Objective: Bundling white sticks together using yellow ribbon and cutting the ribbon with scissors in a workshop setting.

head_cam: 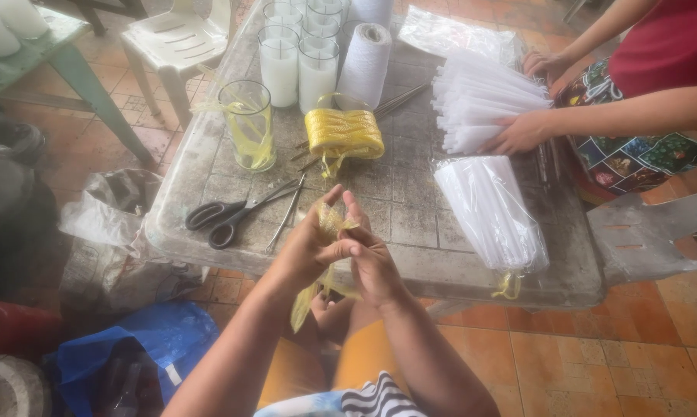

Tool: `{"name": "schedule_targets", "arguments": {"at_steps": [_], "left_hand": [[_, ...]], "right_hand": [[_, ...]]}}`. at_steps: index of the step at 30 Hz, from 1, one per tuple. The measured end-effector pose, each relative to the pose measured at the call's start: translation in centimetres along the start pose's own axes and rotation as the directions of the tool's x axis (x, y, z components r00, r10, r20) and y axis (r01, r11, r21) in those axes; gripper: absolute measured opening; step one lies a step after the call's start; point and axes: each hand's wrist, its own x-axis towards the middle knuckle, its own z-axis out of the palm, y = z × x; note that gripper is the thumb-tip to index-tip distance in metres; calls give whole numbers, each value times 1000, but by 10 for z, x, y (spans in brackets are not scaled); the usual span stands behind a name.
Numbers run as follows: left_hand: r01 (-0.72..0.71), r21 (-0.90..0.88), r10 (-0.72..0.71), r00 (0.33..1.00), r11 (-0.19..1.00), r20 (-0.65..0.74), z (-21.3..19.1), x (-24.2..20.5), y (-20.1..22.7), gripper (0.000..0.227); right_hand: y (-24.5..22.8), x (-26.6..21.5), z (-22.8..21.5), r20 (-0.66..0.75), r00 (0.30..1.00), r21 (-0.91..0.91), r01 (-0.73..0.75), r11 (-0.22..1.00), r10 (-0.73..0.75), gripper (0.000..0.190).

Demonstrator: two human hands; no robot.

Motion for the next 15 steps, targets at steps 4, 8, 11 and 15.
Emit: {"name": "schedule_targets", "arguments": {"at_steps": [4, 8, 11, 15], "left_hand": [[22, -12, -21, 995, 1000, 96, 0, -7, 1, 114], [145, -168, -144, 989, 975, 19, -3, 0, -28, 43], [142, -189, -153, 987, 972, -44, -3, 9, -14, 27], [200, 208, -178, 977, 957, -120, -4, 1, 19, 33]], "right_hand": [[-2, 6, -10, 55, 998, 5, -17, 1000, 16, 34], [-26, 12, -2, 239, 971, -46, 44, 998, -32, 122], [-21, 15, 6, 287, 949, -203, -73, 976, 131, 111], [23, 3, -7, 227, 900, -229, -322, 919, 372, 50]]}}
